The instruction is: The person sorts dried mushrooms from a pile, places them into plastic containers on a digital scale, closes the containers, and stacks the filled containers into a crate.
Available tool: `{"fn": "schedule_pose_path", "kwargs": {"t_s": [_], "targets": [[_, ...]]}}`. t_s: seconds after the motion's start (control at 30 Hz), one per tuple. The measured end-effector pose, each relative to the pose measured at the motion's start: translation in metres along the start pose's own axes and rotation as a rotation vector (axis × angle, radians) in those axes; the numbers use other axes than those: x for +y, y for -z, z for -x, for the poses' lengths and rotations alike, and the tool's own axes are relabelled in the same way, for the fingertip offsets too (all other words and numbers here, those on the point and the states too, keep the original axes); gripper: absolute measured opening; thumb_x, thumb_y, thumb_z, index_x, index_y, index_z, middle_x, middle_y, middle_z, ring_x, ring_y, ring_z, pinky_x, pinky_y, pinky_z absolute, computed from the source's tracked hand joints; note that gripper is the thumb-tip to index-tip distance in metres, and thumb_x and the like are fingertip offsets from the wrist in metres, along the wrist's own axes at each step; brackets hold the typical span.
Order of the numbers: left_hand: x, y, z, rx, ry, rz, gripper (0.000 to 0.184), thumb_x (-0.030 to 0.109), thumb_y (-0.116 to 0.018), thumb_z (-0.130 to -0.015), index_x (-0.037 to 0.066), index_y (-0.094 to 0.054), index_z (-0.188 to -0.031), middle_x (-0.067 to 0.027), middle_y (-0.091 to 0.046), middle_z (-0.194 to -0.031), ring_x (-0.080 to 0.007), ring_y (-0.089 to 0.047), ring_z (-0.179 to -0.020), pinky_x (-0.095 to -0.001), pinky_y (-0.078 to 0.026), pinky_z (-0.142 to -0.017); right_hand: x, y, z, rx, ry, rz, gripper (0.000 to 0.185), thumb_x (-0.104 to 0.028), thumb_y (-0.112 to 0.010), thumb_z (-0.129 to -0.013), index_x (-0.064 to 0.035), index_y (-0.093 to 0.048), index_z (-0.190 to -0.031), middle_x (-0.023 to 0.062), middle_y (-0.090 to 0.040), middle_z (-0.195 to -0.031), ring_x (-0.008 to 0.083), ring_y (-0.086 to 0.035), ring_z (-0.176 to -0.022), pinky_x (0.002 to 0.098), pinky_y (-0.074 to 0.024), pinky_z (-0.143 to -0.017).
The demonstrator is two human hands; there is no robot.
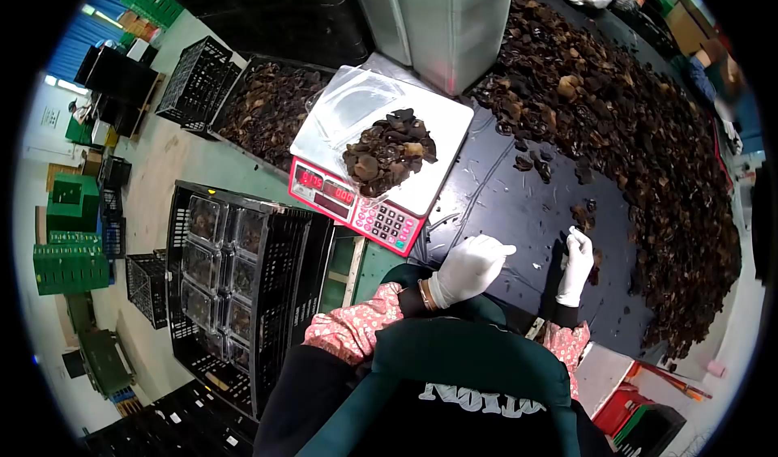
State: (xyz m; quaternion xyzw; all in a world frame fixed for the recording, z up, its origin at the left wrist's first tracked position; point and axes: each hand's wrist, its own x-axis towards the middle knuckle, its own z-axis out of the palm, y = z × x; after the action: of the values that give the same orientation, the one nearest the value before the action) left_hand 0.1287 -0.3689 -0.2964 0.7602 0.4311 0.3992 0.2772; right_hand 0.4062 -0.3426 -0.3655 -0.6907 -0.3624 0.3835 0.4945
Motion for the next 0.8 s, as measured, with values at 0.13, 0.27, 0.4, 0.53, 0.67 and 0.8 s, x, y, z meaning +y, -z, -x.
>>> {"fn": "schedule_pose_path", "kwargs": {"t_s": [0.13, 0.27, 0.4, 0.53, 0.67, 0.8], "targets": [[-0.007, 0.013, 0.008, 0.138, 0.052, 0.057, 0.024, 0.000, -0.060, -0.086, 0.001, -0.072, -0.106, -0.0125, -0.069, -0.090, -0.0281, -0.066, -0.086, -0.0357, -0.052, -0.078, -0.027, -0.036, 0.013, -0.312, -0.142, -0.309, 0.023, -0.010, -0.055, -0.101, 0.0003, -0.065, -0.118, 0.0032, -0.065, -0.094, 0.0081, -0.056, -0.069, 0.0213, -0.0442, -0.059], [-0.012, 0.036, 0.019, 0.313, 0.113, 0.097, 0.019, 0.000, -0.057, -0.088, -0.002, -0.071, -0.099, -0.0142, -0.069, -0.089, -0.0296, -0.066, -0.082, -0.0363, -0.052, -0.077, -0.034, -0.061, 0.009, -0.432, -0.177, -0.281, 0.024, -0.009, -0.054, -0.101, 0.0007, -0.064, -0.120, 0.0019, -0.065, -0.091, 0.0056, -0.055, -0.070, 0.0191, -0.0428, -0.059], [-0.021, 0.057, 0.038, 0.468, 0.192, 0.060, 0.017, -0.004, -0.056, -0.089, -0.002, -0.070, -0.099, -0.0133, -0.069, -0.089, -0.0276, -0.066, -0.082, -0.0347, -0.052, -0.076, -0.033, -0.080, 0.003, -0.479, -0.281, -0.378, 0.026, -0.007, -0.052, -0.100, 0.0017, -0.062, -0.123, 0.0046, -0.065, -0.100, 0.0119, -0.062, -0.081, 0.0242, -0.0510, -0.069], [-0.039, 0.078, 0.059, 0.645, 0.272, -0.037, 0.024, -0.007, -0.052, -0.094, -0.003, -0.068, -0.112, -0.0080, -0.070, -0.091, -0.0158, -0.065, -0.082, -0.0272, -0.051, -0.075, -0.043, -0.093, 0.000, -0.561, -0.239, -0.409, 0.034, 0.002, -0.052, -0.096, 0.0050, -0.056, -0.129, 0.0060, -0.064, -0.103, 0.0150, -0.064, -0.088, 0.0306, -0.0560, -0.084], [-0.048, 0.100, 0.069, 0.833, 0.562, 0.168, 0.026, 0.001, -0.047, -0.101, 0.000, -0.067, -0.117, -0.0011, -0.067, -0.089, -0.0045, -0.053, -0.073, -0.0186, -0.041, -0.064, -0.055, -0.102, 0.004, -0.484, -0.184, -0.233, 0.035, 0.003, -0.055, -0.093, 0.0046, -0.057, -0.128, 0.0037, -0.062, -0.096, 0.0101, -0.061, -0.079, 0.0257, -0.0543, -0.073], [-0.049, 0.120, 0.062, 0.919, 0.534, 0.226, 0.026, 0.005, -0.044, -0.103, -0.002, -0.064, -0.120, -0.0014, -0.064, -0.090, -0.0055, -0.050, -0.076, -0.0210, -0.041, -0.069, -0.056, -0.070, 0.008, -0.538, -0.178, 0.047, 0.031, -0.004, -0.061, -0.093, 0.0027, -0.060, -0.123, -0.0001, -0.060, -0.084, 0.0061, -0.054, -0.064, 0.0225, -0.0430, -0.058]]}}
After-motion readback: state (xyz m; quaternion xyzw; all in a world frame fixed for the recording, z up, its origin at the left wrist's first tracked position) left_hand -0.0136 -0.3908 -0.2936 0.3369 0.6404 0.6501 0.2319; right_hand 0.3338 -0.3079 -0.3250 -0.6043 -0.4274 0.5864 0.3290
